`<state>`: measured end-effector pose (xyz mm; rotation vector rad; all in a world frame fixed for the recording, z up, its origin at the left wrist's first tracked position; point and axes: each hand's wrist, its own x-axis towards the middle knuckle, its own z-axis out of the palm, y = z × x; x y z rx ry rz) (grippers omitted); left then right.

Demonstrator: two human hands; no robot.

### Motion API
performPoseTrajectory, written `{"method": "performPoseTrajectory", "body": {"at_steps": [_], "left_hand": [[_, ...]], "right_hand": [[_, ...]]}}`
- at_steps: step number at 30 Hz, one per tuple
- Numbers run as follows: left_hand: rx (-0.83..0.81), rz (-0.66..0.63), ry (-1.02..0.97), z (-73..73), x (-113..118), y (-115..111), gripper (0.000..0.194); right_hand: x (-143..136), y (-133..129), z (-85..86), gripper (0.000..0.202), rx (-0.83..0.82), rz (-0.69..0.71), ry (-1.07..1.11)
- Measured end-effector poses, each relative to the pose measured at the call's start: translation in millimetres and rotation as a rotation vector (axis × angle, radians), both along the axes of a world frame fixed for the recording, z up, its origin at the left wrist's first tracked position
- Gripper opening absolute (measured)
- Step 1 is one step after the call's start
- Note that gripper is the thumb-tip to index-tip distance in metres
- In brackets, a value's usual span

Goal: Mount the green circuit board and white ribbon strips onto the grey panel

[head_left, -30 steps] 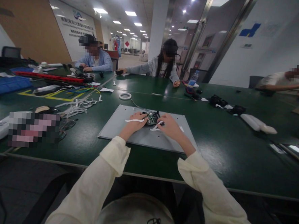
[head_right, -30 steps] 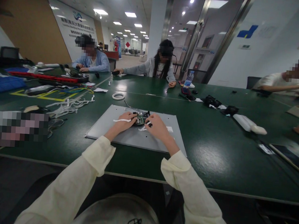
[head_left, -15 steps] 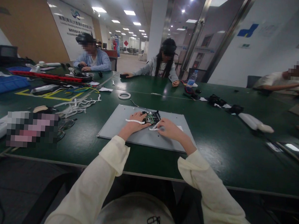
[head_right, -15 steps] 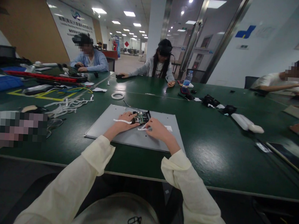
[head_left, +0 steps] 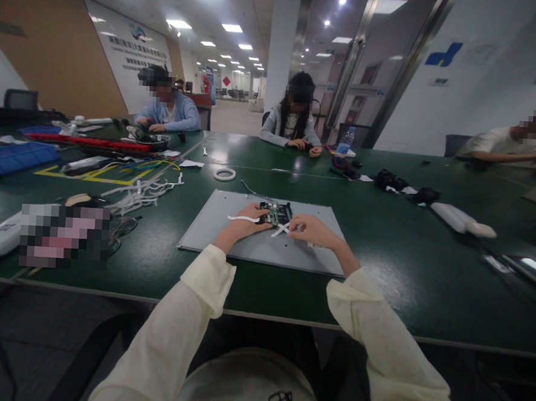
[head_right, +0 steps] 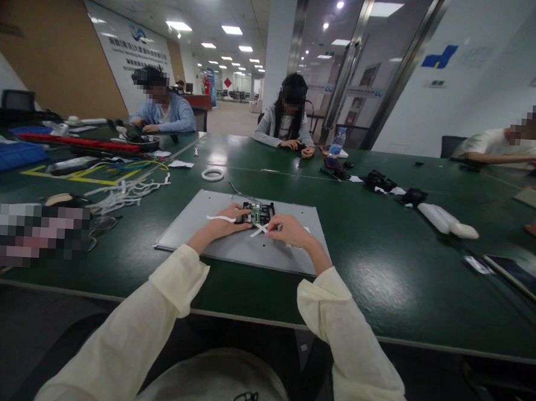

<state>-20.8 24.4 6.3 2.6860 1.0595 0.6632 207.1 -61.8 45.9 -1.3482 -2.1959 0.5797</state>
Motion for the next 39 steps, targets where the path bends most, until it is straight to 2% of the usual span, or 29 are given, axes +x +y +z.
{"method": "performPoseTrajectory", "body": {"at_steps": [4, 7, 9, 11, 15, 19, 24, 28, 32, 36, 39], "left_hand": [[-0.054, -0.04, 0.028, 6.7, -0.2, -4.7, 0.05], [-0.068, -0.039, 0.043, 10.0, 0.0, -7.4, 0.049], [-0.084, -0.034, 0.062, 12.1, 0.2, -9.5, 0.049], [-0.11, -0.049, 0.082, 14.6, 0.6, -12.2, 0.05], [-0.177, -0.165, 0.085, 19.0, 1.3, -17.6, 0.049], [-0.173, -0.247, 0.068, 19.8, 0.8, -18.6, 0.047], [-0.121, -0.272, 0.093, 18.8, -0.3, -16.7, 0.045], [-0.05, -0.205, 0.111, 15.6, 1.1, -16.0, 0.043], [-0.005, -0.026, 0.075, 14.3, 0.6, -12.8, 0.049], [-0.033, 0.133, 0.028, 19.7, -1.9, -9.6, 0.047], [-0.001, 0.204, -0.011, 23.8, -0.4, -12.9, 0.043]], "right_hand": [[4.4, 1.8, 6.9, 0.029, -0.055, -0.07, 0.308], [10.7, 8.7, 4.9, 0.033, 0.003, -0.263, 0.591], [15.9, 15.1, -1.0, 0.035, 0.035, -0.402, 0.684], [21.0, 20.8, -8.8, 0.035, 0.039, -0.488, 0.713], [28.2, 25.8, -20.8, 0.034, 0.009, -0.577, 0.732], [28.4, 25.8, -23.6, 0.026, -0.034, -0.609, 0.705], [21.1, 26.3, -25.5, 0.014, -0.073, -0.634, 0.567], [13.6, 21.7, -23.2, 0.007, -0.08, -0.631, 0.451], [1.2, 11.8, -15.4, 0.003, -0.101, -0.588, 0.386], [-18.5, 3.5, -12.8, 0.004, -0.151, -0.498, 0.343], [-29.2, 2.5, -16.4, 0.005, -0.147, -0.438, 0.301]]}}
